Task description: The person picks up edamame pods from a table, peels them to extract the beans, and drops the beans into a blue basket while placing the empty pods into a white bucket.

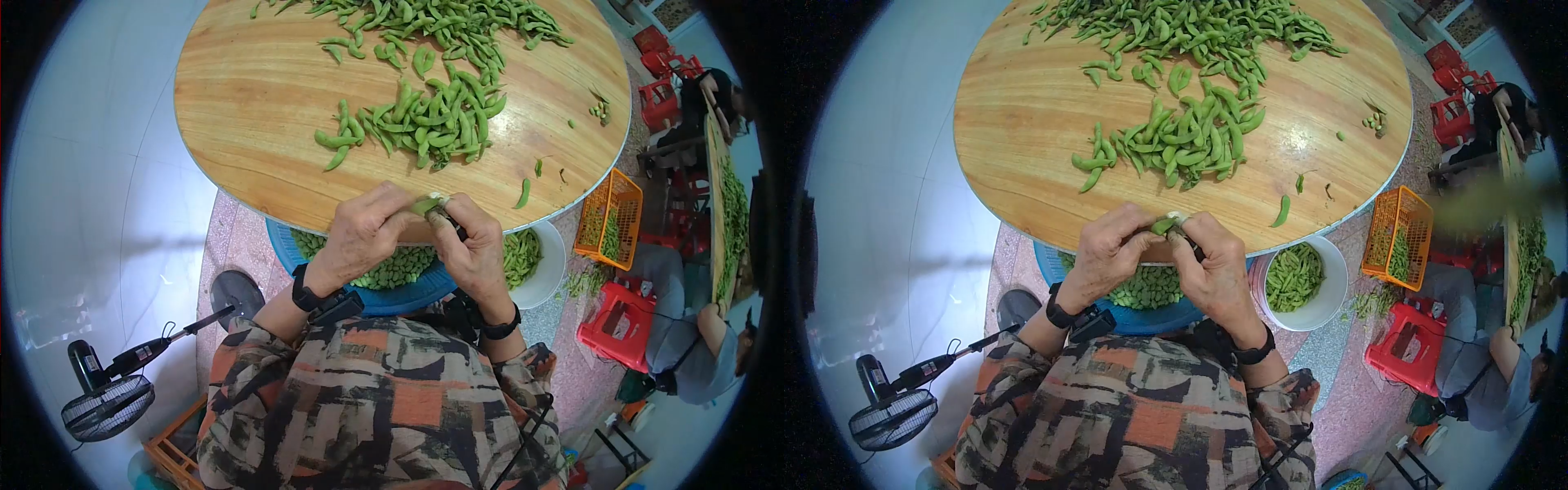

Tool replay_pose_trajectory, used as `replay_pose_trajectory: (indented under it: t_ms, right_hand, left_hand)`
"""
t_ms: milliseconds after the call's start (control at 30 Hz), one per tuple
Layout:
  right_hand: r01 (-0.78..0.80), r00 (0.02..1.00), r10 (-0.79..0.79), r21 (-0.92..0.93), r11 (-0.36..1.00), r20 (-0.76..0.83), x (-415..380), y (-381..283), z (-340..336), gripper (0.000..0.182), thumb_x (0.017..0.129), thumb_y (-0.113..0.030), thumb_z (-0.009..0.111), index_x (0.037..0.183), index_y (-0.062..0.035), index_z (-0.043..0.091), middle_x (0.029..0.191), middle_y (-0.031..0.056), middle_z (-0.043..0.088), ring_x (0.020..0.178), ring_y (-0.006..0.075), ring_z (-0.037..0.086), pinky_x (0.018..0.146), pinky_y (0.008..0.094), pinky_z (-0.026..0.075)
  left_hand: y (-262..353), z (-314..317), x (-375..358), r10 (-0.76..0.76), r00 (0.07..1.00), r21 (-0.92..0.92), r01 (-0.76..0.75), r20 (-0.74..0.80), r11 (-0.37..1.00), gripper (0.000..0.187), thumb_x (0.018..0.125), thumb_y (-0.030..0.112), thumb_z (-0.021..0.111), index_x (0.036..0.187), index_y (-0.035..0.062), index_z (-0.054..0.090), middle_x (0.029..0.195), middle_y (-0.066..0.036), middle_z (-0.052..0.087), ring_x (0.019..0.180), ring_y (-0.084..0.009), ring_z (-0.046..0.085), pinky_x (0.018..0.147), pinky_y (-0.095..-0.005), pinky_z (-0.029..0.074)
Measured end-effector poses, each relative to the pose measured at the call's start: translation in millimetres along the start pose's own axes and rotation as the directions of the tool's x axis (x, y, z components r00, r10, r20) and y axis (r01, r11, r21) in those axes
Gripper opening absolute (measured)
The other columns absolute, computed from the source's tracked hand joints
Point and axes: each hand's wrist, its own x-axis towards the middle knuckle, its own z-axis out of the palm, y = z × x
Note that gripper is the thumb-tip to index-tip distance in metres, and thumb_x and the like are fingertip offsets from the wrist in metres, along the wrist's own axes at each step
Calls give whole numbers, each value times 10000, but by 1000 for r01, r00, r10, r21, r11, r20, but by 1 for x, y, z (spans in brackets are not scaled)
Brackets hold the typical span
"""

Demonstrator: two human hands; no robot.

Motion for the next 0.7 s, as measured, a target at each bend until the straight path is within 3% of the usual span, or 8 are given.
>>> replay_pose_trajectory:
  t_ms: [133,167,200,333,400,533,600,700]
  right_hand:
    - [98,984,-108,-79,992,-140,0,-12,8,156,844,22,606,996,31,640,757,116,527,677,192,541,603,295,428]
    - [86,989,-92,-61,994,-114,0,-9,7,159,846,19,603,1000,34,638,758,116,534,675,186,544,598,296,430]
    - [73,993,-76,-44,996,-85,0,-5,6,162,848,16,600,1005,38,636,758,115,541,673,179,548,594,297,433]
    - [-58,998,56,67,996,29,3,4,-2,182,856,8,590,1030,37,635,743,113,554,648,163,546,578,296,433]
    - [-420,903,364,297,857,226,4,-4,-8,191,862,-3,586,1042,32,639,728,112,563,623,150,539,565,295,433]
    - [-464,883,400,331,822,245,8,4,-7,189,865,-11,589,1040,30,647,716,118,565,614,144,527,551,287,426]
    - [-42,999,42,20,999,-18,7,9,2,155,857,-1,594,998,32,650,720,126,563,617,194,558,547,302,435]
    - [193,964,-227,-218,957,-142,6,-3,12,152,841,27,603,989,38,631,761,150,561,631,278,584,566,343,457]
  left_hand:
    - [-1,0,4,71,995,42,-68,-76,997,161,877,24,656,1034,-13,658,821,-58,648,690,-103,617,555,-257,449]
    - [2,-7,6,-240,966,-283,258,100,924,130,914,62,617,1015,-13,650,800,-55,641,644,-110,625,522,-248,452]
    - [3,-13,6,-448,821,-500,571,354,651,137,951,99,578,996,-13,642,778,-52,634,598,-116,634,490,-238,454]
    - [-23,-21,5,-417,691,-502,719,591,480,215,1014,184,514,997,3,628,750,-33,634,493,-75,582,418,-197,405]
    - [-34,-19,2,-301,682,-650,729,666,215,254,1020,251,515,1001,17,612,758,-50,656,475,-82,573,416,-192,395]
    - [-27,-14,2,-330,680,-633,732,655,252,269,1020,270,515,1040,19,613,754,-53,657,497,-82,580,444,-191,421]
    - [-18,-10,2,-411,722,-621,690,556,372,246,1024,250,507,1028,29,616,761,-37,636,557,-75,597,500,-188,444]
    - [-9,-4,1,-449,732,-617,677,512,401,227,1010,223,538,1095,26,612,846,-50,654,689,-93,641,610,-206,492]
